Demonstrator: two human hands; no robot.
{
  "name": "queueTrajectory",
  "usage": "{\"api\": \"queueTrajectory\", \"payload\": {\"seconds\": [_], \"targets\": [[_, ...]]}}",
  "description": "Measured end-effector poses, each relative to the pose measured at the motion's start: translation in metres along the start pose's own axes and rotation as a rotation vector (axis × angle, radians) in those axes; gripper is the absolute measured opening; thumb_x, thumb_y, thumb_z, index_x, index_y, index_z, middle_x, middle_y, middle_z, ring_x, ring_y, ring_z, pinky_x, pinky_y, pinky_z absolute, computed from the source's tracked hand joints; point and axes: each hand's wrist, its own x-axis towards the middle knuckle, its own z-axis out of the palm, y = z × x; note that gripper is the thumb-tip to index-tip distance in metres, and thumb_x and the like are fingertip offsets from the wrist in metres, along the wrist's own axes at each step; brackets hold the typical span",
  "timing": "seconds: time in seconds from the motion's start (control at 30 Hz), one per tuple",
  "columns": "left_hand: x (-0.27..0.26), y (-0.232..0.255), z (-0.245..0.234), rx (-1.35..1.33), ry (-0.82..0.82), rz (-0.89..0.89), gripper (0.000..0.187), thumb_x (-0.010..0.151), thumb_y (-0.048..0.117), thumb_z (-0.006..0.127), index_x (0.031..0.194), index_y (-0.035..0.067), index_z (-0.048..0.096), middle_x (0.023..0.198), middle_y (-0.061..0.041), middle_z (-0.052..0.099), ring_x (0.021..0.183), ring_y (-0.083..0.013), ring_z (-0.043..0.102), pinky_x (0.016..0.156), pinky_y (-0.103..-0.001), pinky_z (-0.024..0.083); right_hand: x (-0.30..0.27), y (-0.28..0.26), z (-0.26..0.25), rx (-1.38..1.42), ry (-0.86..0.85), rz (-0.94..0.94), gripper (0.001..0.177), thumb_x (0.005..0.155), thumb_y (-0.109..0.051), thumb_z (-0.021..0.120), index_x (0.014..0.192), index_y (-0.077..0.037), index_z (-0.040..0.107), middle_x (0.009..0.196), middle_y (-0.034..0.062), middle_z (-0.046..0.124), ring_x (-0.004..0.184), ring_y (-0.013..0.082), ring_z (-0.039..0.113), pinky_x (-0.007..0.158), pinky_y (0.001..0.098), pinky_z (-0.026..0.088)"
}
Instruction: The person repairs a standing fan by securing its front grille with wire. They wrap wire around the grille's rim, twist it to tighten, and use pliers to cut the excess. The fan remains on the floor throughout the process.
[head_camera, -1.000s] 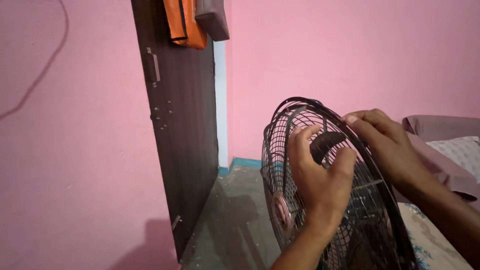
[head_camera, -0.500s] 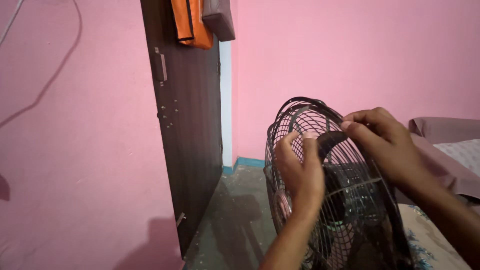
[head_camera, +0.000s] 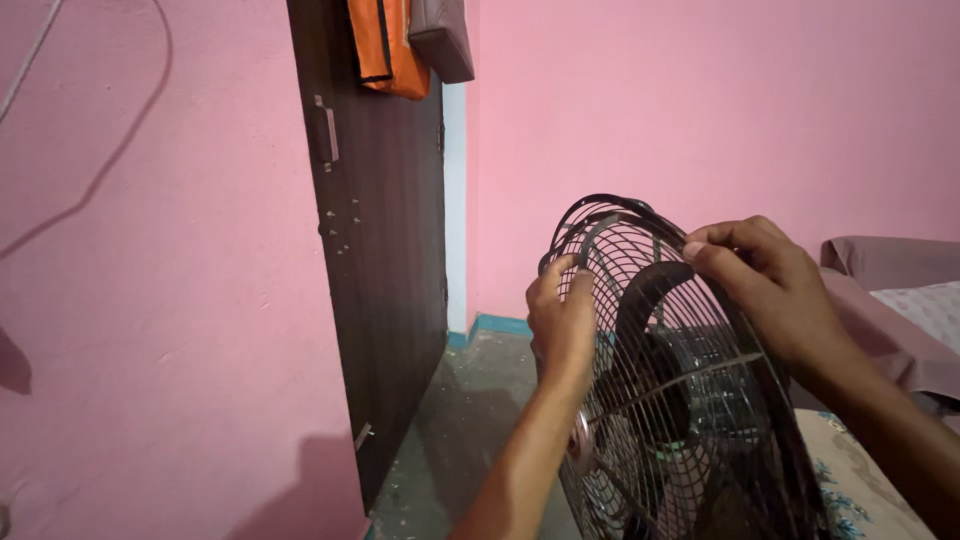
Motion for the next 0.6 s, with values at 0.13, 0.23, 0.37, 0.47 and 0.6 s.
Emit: {"api": "queueTrajectory", "payload": {"seconds": [0.13,0.23,0.37,0.47,0.6], "targets": [[0.007,-0.004,0.003,-0.148,-0.039,0.056,0.043,0.084,0.033,0.062,0.124,0.017,0.067,0.142,-0.012,0.051,0.128,-0.024,0.052,0.103,-0.044,0.042,0.0,0.004,0.0,0.012,-0.001,-0.036,0.034,0.096,-0.035,0.063,0.11,-0.005,0.073,0.105,0.0046,0.055,0.094,0.0179,0.057,0.08,0.0351,0.047],[0.006,0.0,0.001,-0.131,-0.068,0.001,0.04,0.085,0.03,0.063,0.123,0.016,0.067,0.126,-0.012,0.057,0.106,-0.0211,0.055,0.088,-0.041,0.042,0.002,0.004,0.001,0.007,-0.002,-0.017,0.035,0.096,-0.035,0.063,0.11,-0.005,0.074,0.105,0.0051,0.054,0.094,0.0183,0.057,0.08,0.0361,0.048],[0.006,0.002,0.003,-0.187,-0.035,-0.016,0.031,0.084,0.02,0.066,0.114,0.011,0.069,0.095,-0.007,0.063,0.07,-0.0161,0.053,0.063,-0.038,0.041,0.002,0.005,0.001,0.047,-0.007,-0.047,0.035,0.094,-0.035,0.063,0.108,-0.004,0.073,0.105,0.004,0.055,0.098,0.0158,0.06,0.086,0.0336,0.049],[0.011,-0.008,0.011,-0.348,0.03,0.105,0.021,0.084,0.011,0.069,0.104,0.005,0.072,0.093,0.0,0.063,0.07,-0.0083,0.054,0.062,-0.03,0.044,0.003,0.003,0.0,0.006,0.001,-0.029,0.035,0.095,-0.035,0.063,0.109,-0.004,0.073,0.105,0.0048,0.056,0.1,0.0175,0.059,0.088,0.0351,0.048],[0.021,-0.025,0.023,-0.496,0.081,0.153,0.016,0.085,0.005,0.068,0.1,0.004,0.075,0.084,0.0,0.065,0.068,-0.0051,0.052,0.06,-0.025,0.043,0.0,0.001,0.001,0.029,-0.002,0.004,0.036,0.095,-0.035,0.063,0.111,-0.005,0.073,0.107,0.0043,0.058,0.103,0.0169,0.061,0.09,0.0348,0.049]]}}
